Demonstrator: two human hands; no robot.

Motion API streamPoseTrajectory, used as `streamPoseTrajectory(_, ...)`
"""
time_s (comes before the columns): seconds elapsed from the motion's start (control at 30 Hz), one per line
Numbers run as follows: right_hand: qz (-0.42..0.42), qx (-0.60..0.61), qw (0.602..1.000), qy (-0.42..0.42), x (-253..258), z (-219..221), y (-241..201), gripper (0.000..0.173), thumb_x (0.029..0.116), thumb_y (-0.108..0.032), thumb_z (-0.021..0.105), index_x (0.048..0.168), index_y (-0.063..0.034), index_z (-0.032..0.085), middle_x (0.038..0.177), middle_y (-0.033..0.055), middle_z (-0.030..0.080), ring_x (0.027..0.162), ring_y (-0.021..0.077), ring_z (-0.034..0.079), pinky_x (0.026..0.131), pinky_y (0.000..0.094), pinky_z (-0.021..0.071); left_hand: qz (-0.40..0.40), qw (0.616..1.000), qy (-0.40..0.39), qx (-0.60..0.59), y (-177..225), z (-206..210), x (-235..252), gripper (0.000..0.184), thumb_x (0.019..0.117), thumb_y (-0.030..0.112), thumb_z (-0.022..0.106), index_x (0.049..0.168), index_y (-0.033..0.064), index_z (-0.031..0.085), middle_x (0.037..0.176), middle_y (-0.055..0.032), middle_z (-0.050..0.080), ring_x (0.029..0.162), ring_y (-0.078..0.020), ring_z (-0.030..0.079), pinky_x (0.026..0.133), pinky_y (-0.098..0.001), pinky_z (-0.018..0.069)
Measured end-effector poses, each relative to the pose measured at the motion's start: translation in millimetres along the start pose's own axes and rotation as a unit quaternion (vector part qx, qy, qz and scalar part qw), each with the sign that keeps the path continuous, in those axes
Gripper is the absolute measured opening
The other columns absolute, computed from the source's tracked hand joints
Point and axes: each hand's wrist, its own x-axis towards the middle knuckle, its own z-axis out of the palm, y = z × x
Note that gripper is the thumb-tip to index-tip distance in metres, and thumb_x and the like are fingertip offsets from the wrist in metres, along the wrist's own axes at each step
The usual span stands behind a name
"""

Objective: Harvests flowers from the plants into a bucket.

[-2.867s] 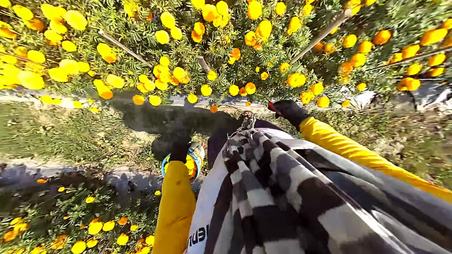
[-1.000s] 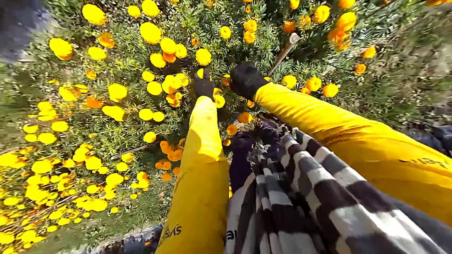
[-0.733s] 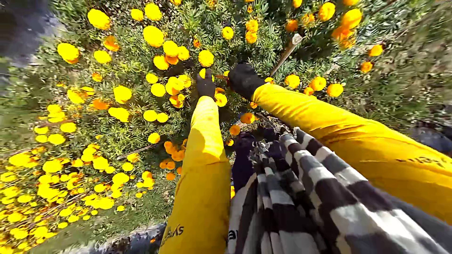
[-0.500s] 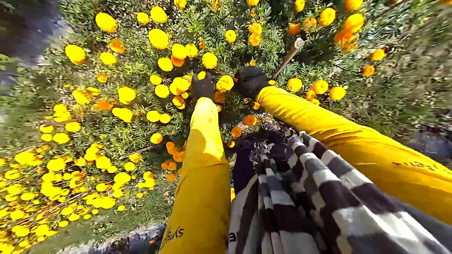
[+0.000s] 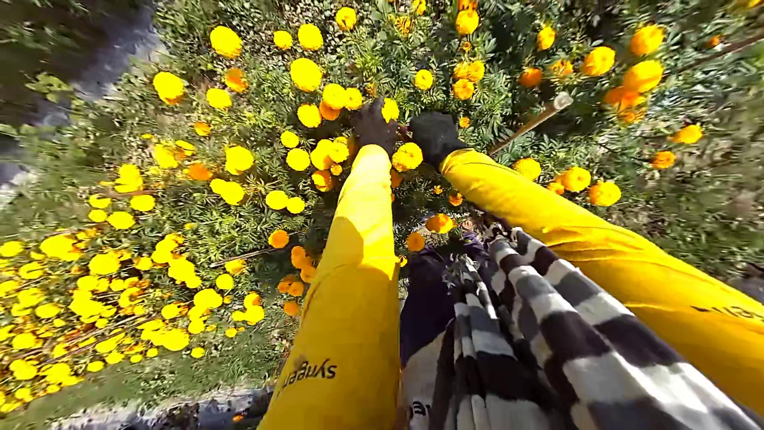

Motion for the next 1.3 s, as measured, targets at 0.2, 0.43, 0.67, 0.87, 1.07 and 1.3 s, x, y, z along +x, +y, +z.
streamPoseTrajectory(0.2, 0.079, -0.005, 0.985, -0.15, 32.6, 41.1, 25.0, 0.047, 0.1036, -0.047, 0.051, 0.113, -0.0058, 0.07, 0.116, 0.0224, 0.07, 0.11, 0.0453, 0.067, 0.084, 0.0689, 0.0535, -0.06, 0.992, 0.025, -0.104, 2.9, -6.2, -17.6, 0.053, 0.1001, 0.036, 0.059, 0.145, 0.0084, 0.054, 0.148, -0.0199, 0.055, 0.14, -0.0357, 0.049, 0.116, -0.0542, 0.0404)
streamPoseTrajectory(0.43, 0.146, 0.086, 0.983, -0.077, -62.3, -28.1, 37.6, 0.045, 0.0964, -0.057, 0.058, 0.126, -0.0258, 0.071, 0.109, 0.0132, 0.075, 0.098, 0.0414, 0.07, 0.078, 0.0728, 0.0508, -0.088, 0.813, 0.17, -0.55, -27.1, -71.3, -158.9, 0.056, 0.1005, 0.029, 0.065, 0.147, 0.0045, 0.045, 0.133, -0.0167, 0.062, 0.114, -0.0254, 0.067, 0.094, -0.0452, 0.061)
streamPoseTrajectory(0.67, 0.103, 0.214, 0.968, -0.079, -155.0, -79.8, 36.5, 0.037, 0.0986, -0.038, 0.067, 0.133, -0.0235, 0.068, 0.115, 0.0085, 0.074, 0.095, 0.0263, 0.072, 0.083, 0.0595, 0.057, -0.133, 0.766, 0.407, -0.48, -119.8, -135.0, -383.2, 0.055, 0.1001, 0.015, 0.062, 0.146, -0.0012, 0.037, 0.124, -0.0125, 0.063, 0.104, -0.024, 0.069, 0.088, -0.0448, 0.0623)
streamPoseTrajectory(0.87, 0.05, 0.191, 0.969, -0.146, -150.4, -73.5, 21.8, 0.04, 0.0988, -0.038, 0.067, 0.133, -0.017, 0.067, 0.115, 0.0105, 0.073, 0.094, 0.0235, 0.07, 0.085, 0.0533, 0.0572, -0.381, 0.682, 0.476, -0.404, -182.6, -28.6, -550.5, 0.055, 0.0987, 0.029, 0.068, 0.142, 0.0013, 0.048, 0.125, -0.0137, 0.065, 0.105, -0.0204, 0.069, 0.09, -0.0418, 0.061)
streamPoseTrajectory(1.07, -0.043, 0.103, 0.975, -0.193, -170.6, -70.7, 0.7, 0.039, 0.0997, -0.033, 0.065, 0.133, -0.0139, 0.067, 0.115, 0.0122, 0.072, 0.095, 0.0222, 0.07, 0.086, 0.0493, 0.058, -0.656, 0.481, 0.35, -0.465, -92.9, 145.9, -658.9, 0.057, 0.1, 0.034, 0.065, 0.144, 0.0016, 0.051, 0.128, -0.022, 0.064, 0.111, -0.0307, 0.066, 0.095, -0.0505, 0.0565)
streamPoseTrajectory(1.3, -0.071, -0.024, 0.965, -0.25, -193.2, -64.1, -18.5, 0.041, 0.0985, -0.032, 0.066, 0.137, -0.017, 0.066, 0.12, 0.0174, 0.071, 0.108, 0.0342, 0.069, 0.094, 0.0621, 0.0514, -0.653, 0.513, 0.486, -0.272, -86.8, 196.9, -728.7, 0.058, 0.0994, 0.027, 0.065, 0.13, -0.0209, 0.052, 0.115, -0.0399, 0.062, 0.096, -0.0385, 0.07, 0.071, -0.0338, 0.0619)
